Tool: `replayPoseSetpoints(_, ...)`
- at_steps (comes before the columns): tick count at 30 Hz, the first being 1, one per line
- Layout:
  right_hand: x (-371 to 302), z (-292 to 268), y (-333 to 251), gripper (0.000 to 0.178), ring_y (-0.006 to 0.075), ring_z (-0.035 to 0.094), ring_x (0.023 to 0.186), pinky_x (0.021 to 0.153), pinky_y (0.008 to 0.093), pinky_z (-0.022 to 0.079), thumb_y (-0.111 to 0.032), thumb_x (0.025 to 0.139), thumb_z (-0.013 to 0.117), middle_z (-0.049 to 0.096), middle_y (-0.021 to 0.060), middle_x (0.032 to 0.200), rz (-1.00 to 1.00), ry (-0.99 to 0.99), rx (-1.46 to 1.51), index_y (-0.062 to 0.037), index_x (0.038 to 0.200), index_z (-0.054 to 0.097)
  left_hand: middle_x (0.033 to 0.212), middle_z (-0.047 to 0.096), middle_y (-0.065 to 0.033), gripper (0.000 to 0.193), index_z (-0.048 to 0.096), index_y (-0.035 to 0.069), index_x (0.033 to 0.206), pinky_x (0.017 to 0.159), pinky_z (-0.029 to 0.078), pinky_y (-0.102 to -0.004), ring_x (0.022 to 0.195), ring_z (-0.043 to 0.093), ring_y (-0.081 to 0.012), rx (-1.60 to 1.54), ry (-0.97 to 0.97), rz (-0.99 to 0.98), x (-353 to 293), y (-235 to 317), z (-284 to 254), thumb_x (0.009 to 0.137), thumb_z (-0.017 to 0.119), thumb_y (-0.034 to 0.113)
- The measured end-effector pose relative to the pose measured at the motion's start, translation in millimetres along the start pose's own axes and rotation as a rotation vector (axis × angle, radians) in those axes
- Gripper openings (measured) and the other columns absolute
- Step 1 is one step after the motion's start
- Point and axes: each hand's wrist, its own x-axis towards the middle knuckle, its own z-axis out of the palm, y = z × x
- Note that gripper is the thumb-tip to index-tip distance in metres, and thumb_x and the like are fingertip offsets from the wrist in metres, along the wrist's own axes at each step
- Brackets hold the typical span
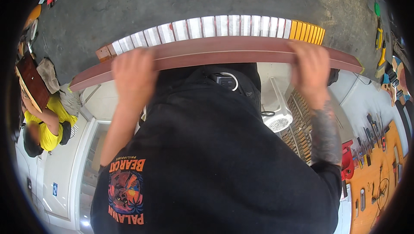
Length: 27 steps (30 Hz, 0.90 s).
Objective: The person sands the surface of a long, thin instrument component using a sanding block, moving it back and forth repeatedly across the piece.
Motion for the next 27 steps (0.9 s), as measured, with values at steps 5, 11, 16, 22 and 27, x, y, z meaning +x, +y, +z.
replayPoseSetpoints(5, 68.6, 39.7, -113.8, 0.043, 0.023, 0.063, 0.098, 0.084, 0.0404, 0.046, -0.011, 0.08, 0.064, 0.068, 0.0049, 0.112, 0.003, 0.009, 0.084, -0.0076, 0.123, 0.066, 0.119, 0.064, -0.0137, 0.063, 0.06, 0.006, 0.125, 0.097, 0.044, -0.0486, 0.111, 0.059, -0.0365, 0.063, 0.041, -0.124, -81.9, -130.0, -6.5, 0.065, 0.078, -0.003)
replayPoseSetpoints(11, 11.3, 2.4, -17.3, 0.05, 0.0261, 0.065, 0.104, 0.09, 0.0431, 0.045, 0.004, 0.076, 0.065, 0.071, 0.0055, 0.113, 0.035, -0.055, 0.016, -0.0099, 0.124, 0.067, 0.111, 0.063, -0.0098, 0.047, 0.061, 0.01, 0.123, 0.092, 0.044, -0.0472, 0.106, 0.06, -0.0317, 0.062, 0.004, -0.006, -12.9, -18.2, -4.8, 0.077, 0.071, 0.011)
replayPoseSetpoints(16, 3.9, -10.3, 7.9, 0.052, 0.0282, 0.066, 0.102, 0.089, 0.0432, 0.047, 0.007, 0.072, 0.064, 0.072, 0.0086, 0.112, 0.049, -0.052, 0.045, -0.0066, 0.122, 0.068, 0.104, 0.061, -0.0082, 0.042, 0.062, 0.01, 0.117, 0.089, 0.044, -0.0455, 0.1, 0.06, -0.0296, -0.008, -0.041, -0.031, 11.3, 12.4, -7.9, 0.076, 0.073, 0.014)
replayPoseSetpoints(22, 74.1, 44.3, -122.9, 0.037, 0.0224, 0.061, 0.1, 0.085, 0.0429, 0.046, -0.017, 0.088, 0.059, 0.067, 0.0036, 0.113, 0.032, 0.028, 0.154, -0.0095, 0.124, 0.065, 0.117, 0.062, -0.0133, 0.055, 0.06, 0.006, 0.124, 0.098, 0.044, -0.0488, 0.111, 0.058, -0.0361, 0.067, -0.024, -0.127, -80.0, -142.0, -17.2, 0.071, 0.074, 0.0)
replayPoseSetpoints(27, 16.7, 0.6, -21.1, 0.047, 0.0275, 0.066, 0.103, 0.093, 0.0456, 0.045, 0.001, 0.078, 0.065, 0.071, 0.0068, 0.11, 0.059, -0.067, 0.052, -0.0103, 0.123, 0.067, 0.108, 0.062, -0.01, 0.041, 0.062, 0.008, 0.117, 0.091, 0.045, -0.0481, 0.103, 0.06, -0.0324, 0.056, -0.013, 0.015, -11.8, -24.5, -6.0, 0.077, 0.07, 0.011)
